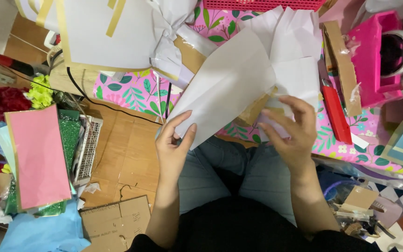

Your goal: The person sits on the floor and wraps a rectangular cardboard box with white paper and gold tape. They fold the paper around the box, secure it with tape, and use a red utility knife to trim the excess paper.

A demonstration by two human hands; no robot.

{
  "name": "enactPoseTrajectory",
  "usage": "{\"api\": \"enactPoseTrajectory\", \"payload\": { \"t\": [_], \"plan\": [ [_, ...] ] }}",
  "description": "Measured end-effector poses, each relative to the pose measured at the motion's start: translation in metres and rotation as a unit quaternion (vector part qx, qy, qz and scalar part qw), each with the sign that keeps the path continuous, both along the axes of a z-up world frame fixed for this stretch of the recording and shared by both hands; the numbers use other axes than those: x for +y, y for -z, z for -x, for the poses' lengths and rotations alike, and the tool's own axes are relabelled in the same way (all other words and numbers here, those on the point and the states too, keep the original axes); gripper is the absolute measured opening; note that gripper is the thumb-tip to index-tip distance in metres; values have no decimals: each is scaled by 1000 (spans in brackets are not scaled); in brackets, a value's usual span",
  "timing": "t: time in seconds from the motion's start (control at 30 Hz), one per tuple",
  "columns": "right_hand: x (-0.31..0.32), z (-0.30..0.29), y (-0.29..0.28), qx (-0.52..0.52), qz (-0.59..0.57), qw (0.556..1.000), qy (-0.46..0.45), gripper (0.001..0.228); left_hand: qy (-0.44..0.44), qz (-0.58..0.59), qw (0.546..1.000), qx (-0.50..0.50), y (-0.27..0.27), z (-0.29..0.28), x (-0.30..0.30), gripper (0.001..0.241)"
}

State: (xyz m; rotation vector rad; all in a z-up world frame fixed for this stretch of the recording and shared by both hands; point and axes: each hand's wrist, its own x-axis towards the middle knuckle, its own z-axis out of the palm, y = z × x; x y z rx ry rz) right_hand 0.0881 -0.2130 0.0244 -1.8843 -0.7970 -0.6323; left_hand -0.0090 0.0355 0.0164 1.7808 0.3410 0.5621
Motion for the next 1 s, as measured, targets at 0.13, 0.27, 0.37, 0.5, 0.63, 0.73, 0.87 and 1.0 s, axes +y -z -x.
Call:
{"api": "enactPoseTrajectory", "payload": {
  "t": [0.13,0.27,0.37,0.5,0.63,0.73,0.87,1.0],
  "plan": [
    [13,2,11,-61,59,996,28,30,13,65,998,-16,10,1,-4,36],
    [26,-4,9,-101,77,991,48,35,22,196,980,-22,27,3,-4,42],
    [33,-7,9,-144,85,984,65,29,21,224,974,-20,29,3,1,42],
    [39,-8,3,-158,76,981,81,24,22,240,970,-22,28,1,3,42],
    [39,-11,5,-163,70,980,94,15,21,248,968,-15,36,4,5,42],
    [33,-11,5,-132,70,988,48,13,23,220,975,-10,43,6,4,43],
    [25,-10,5,-67,59,995,39,9,38,148,988,-1,36,1,1,46],
    [24,-8,6,-15,32,998,45,6,50,91,995,4,40,-1,-2,47]
  ]
}}
